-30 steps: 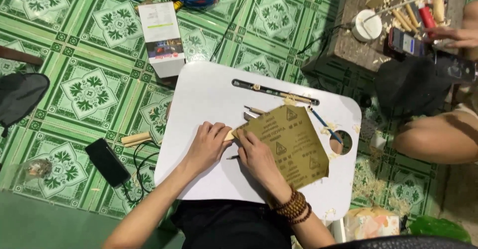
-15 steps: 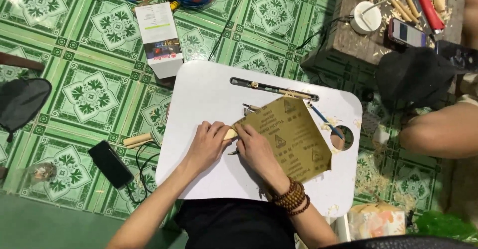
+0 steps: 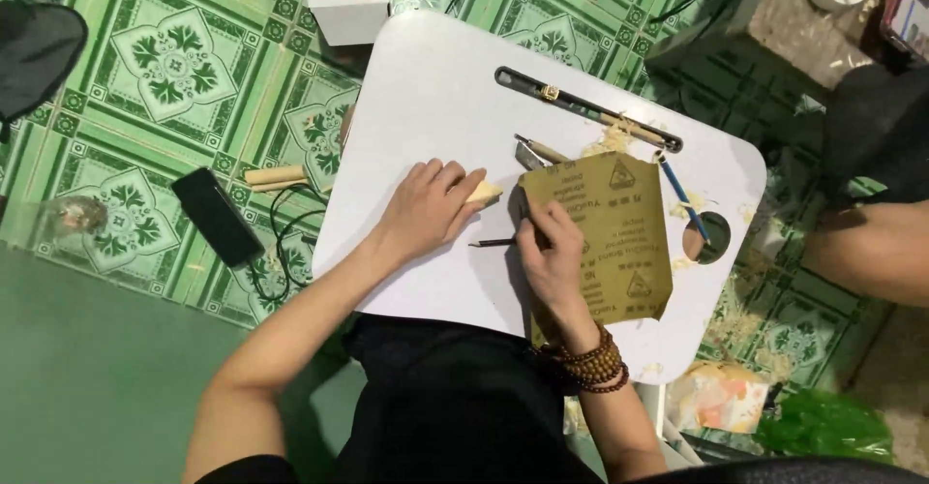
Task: The person sands a small wooden object using a sheet of sandpaper, holding the object in one hand and rubbing the sandpaper against it with the other.
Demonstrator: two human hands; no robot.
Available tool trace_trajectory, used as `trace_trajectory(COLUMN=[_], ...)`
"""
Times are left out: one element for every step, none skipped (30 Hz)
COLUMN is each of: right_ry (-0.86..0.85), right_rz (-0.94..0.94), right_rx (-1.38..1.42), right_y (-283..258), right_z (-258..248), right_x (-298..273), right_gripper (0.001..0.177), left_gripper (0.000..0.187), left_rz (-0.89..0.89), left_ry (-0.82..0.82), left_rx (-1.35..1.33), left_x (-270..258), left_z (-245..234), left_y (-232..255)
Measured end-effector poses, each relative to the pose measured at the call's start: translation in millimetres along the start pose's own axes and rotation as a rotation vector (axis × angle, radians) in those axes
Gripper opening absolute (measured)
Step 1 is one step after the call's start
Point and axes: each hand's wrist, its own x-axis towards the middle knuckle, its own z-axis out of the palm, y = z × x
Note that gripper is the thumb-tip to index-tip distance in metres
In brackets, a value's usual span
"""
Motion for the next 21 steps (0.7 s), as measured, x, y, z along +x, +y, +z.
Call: trace_trajectory(right_ry=[-0.004,0.000,0.005,-0.003,0.004,0.016,0.014,0.008,0.002,0.005,-0.023,-0.046,-0.038,-0.055,-0.072,-0.061,-0.062,-0.064,-0.055,-0.047,-0.039], right_rz=[-0.001,-0.025,-0.049,-0.048,-0.101,-0.158,-0.161,-0.192,-0.224,-0.228,-0.236,-0.243,-0.247,-0.258,-0.270,-0.269,-0.279,-0.286,-0.281,-0.282,-0.283], right_rx=[-0.002,-0.013,-0.025,-0.024,-0.093,-0.162,-0.162,-0.227,-0.291,-0.294,-0.332,-0.371,-0.376,-0.422,-0.467,-0.476,-0.503,-0.529,-0.536,-0.537,-0.539], right_y=[3.5,6.3,9.2,10.8,12.0,13.3,12.3,11.8,11.2,9.8,8.0,5.9,7.3,10.3,13.7,11.7,10.0,8.5,9.8,10.7,11.3], right_z=[2.8,5.6,8.6,11.0,13.3,15.5,19.2,22.1,24.4,26.8,28.9,32.5,33.9,33.7,33.3,32.1,31.0,29.5,30.2,31.0,32.0], right_x=[0.7,-0.9,-2.9,-3.6,-4.4,-2.5,-0.5,1.9,4.3,4.5,4.6,5.8,1.1,-1.9,-4.8,-2.4,-0.2,0.1,1.5,2.3,3.3], right_gripper=[0.022,0.028,0.035,0.035,0.036,0.037,0.037,0.039,0.041,0.041,0.043,0.045,0.045,0.044,0.043,0.043,0.043,0.043,0.043,0.043,0.043], left_gripper=[0.042,0.042,0.042,0.042,0.042,0.041,0.041,0.041,0.042,0.042,0.041,0.041,0.041,0.039,0.038,0.038,0.037,0.036,0.036,0.036,0.035], left_rz=[-0.004,0.000,0.004,-0.004,-0.005,-0.001,-0.003,-0.001,0.002,0.005,0.021,0.042,0.051,0.053,0.055,0.067,0.064,0.059,0.070,0.062,0.054], left_ry=[0.002,0.012,0.022,0.022,0.023,0.027,0.030,0.027,0.024,0.029,0.038,0.048,0.054,0.046,0.038,0.043,0.037,0.027,0.029,0.015,0.002], left_rx=[-0.001,0.014,0.030,0.028,0.074,0.122,0.123,0.151,0.180,0.180,0.213,0.247,0.247,0.253,0.260,0.257,0.261,0.264,0.260,0.263,0.266], left_x=[2.8,3.5,3.9,2.8,1.8,3.5,4.4,6.3,8.6,8.4,8.2,9.0,7.8,9.4,11.2,11.4,11.4,10.3,11.1,11.0,10.8], left_z=[0.1,0.0,-0.1,1.6,3.0,3.8,1.4,-0.2,-1.7,0.8,3.0,4.4,2.6,2.0,1.8,2.6,3.9,5.6,5.7,5.4,5.0], left_y=[-1.2,-1.1,-0.9,-1.1,-1.1,-2.4,-2.1,-1.6,-0.8,-2.0,-2.8,-5.6,-5.6,-5.3,-5.0,-5.1,-5.4,-4.5,-4.2,-3.7,-3.3])
